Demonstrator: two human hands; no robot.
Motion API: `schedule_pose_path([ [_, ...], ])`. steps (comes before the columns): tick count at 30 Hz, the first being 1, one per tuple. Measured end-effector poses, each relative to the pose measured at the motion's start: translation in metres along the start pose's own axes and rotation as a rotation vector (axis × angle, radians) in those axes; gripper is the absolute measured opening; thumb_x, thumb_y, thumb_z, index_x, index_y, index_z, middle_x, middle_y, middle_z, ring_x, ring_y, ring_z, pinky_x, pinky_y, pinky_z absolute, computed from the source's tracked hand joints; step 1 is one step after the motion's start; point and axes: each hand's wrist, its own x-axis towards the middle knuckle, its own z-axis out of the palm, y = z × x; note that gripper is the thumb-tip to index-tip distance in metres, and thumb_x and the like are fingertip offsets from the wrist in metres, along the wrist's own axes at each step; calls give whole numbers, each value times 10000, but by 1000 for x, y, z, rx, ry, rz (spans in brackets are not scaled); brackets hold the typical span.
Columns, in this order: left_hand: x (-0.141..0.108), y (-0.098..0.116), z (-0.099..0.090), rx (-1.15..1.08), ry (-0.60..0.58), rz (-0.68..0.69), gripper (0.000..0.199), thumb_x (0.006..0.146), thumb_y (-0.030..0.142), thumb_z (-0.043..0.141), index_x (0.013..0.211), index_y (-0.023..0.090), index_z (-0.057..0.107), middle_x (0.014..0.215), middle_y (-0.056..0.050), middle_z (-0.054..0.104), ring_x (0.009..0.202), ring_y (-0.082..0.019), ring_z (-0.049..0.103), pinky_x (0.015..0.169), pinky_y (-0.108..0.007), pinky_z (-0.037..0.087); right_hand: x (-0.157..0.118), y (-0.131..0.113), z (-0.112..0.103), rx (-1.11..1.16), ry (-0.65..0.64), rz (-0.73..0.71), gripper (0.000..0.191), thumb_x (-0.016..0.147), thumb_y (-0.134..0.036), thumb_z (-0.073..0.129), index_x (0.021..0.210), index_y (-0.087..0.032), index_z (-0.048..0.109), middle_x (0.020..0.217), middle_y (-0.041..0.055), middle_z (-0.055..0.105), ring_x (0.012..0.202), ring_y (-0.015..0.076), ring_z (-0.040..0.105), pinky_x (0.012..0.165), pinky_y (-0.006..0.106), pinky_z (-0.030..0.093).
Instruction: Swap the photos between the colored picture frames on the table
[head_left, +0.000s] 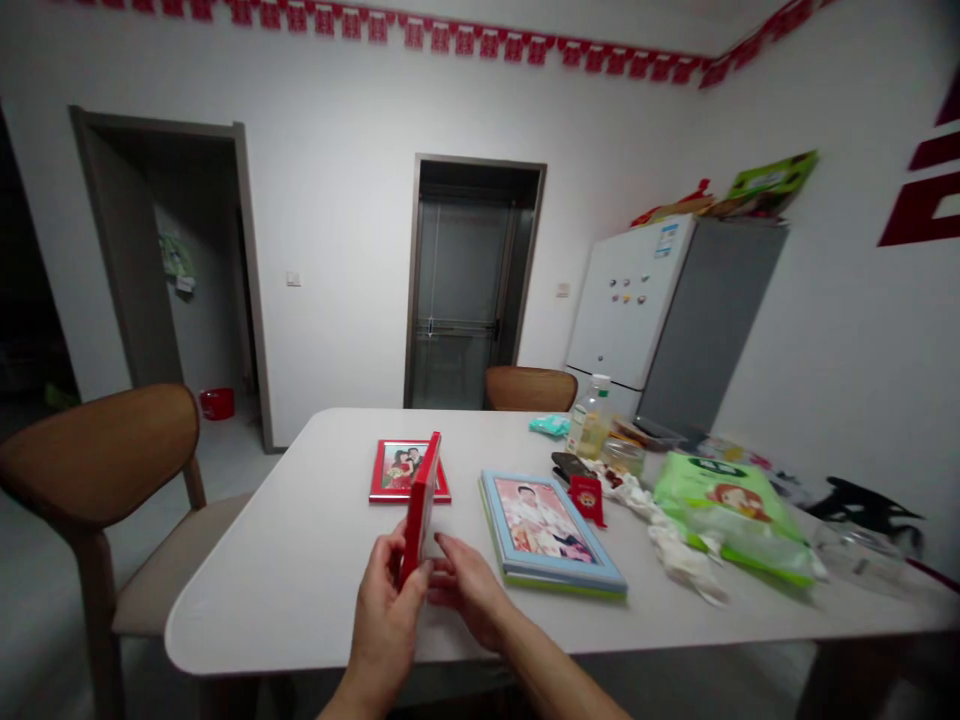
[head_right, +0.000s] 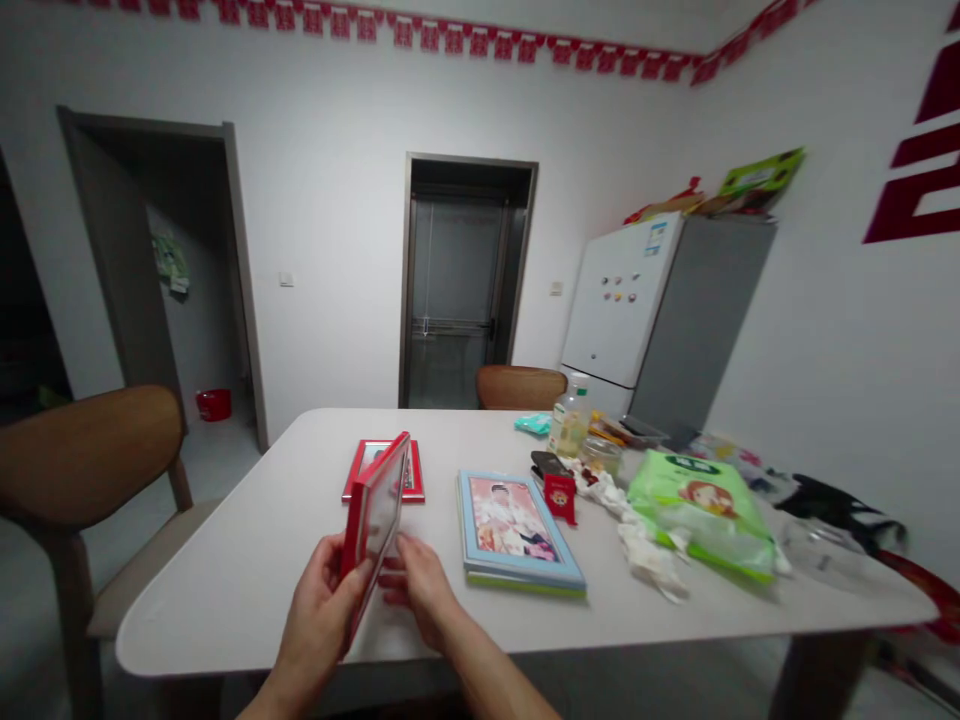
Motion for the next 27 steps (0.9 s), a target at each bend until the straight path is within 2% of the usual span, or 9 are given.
schedule_pose_path([
  [3,7,9,26,-210,50,-48,225,703,280,547,884,169,472,880,-55,619,818,-196,590,763,-339,450,-7,1,6,215,-12,-91,350,651,-375,545,965,-231,488,750,-8,649,660,146,603,595,270,463],
  [5,17,11,37,-262,78,-9,303,667,249,589,928,173,456,923,-50,609,870,-193,576,801,-328,434,-6,-16,-8,214,113,-244,383,629,-306,563,995,-238,475,804,-23,655,720,140,607,659,260,471],
  [8,36,5,48,-292,89,-25,477,650,198,597,1072,187,374,1036,-65,578,926,-189,564,827,-317,427,3,-56,-58,14,302,-318,444,629,-235,548,1063,-223,459,767,-16,664,651,149,618,626,269,486],
  [11,50,-17,66,-210,-84,-177,457,711,159,500,1133,161,323,1023,-97,595,845,-181,608,743,-309,478,15,-90,-121,-166,441,-269,503,630,-155,505,1127,-195,443,683,-4,666,556,156,613,547,272,484],
  [13,54,-37,83,-145,-172,-219,380,680,81,484,1051,121,414,970,-117,620,833,-188,614,722,-300,488,21,-101,-157,-472,514,-241,441,644,-153,469,1085,-161,499,703,26,673,560,154,615,547,266,478],
  [16,56,-66,107,-48,-190,-214,370,634,-7,460,984,114,483,958,-114,630,885,-181,596,771,-289,469,29,-101,-191,-650,553,-214,359,624,-158,480,963,-116,590,706,72,675,583,180,617,559,275,463],
  [19,61,-86,118,88,-201,-191,392,637,-29,448,985,143,503,1002,-83,619,924,-156,576,804,-268,448,34,-95,-207,-784,606,-217,311,606,-171,488,876,-136,638,717,77,676,633,196,616,597,276,443],
  [22,66,-94,119,244,-254,-167,397,658,-5,465,1008,176,507,984,-48,630,896,-147,585,784,-258,452,39,-91,-216,-929,645,-220,271,580,-163,498,791,-171,667,735,71,676,700,210,608,647,277,419],
  [27,87,-96,95,544,-323,-102,406,706,140,505,1108,165,455,1091,-73,575,991,-173,530,845,-273,402,40,-94,-210,-1120,693,-257,301,590,-157,491,842,-159,657,881,111,652,855,254,565,764,328,376],
])
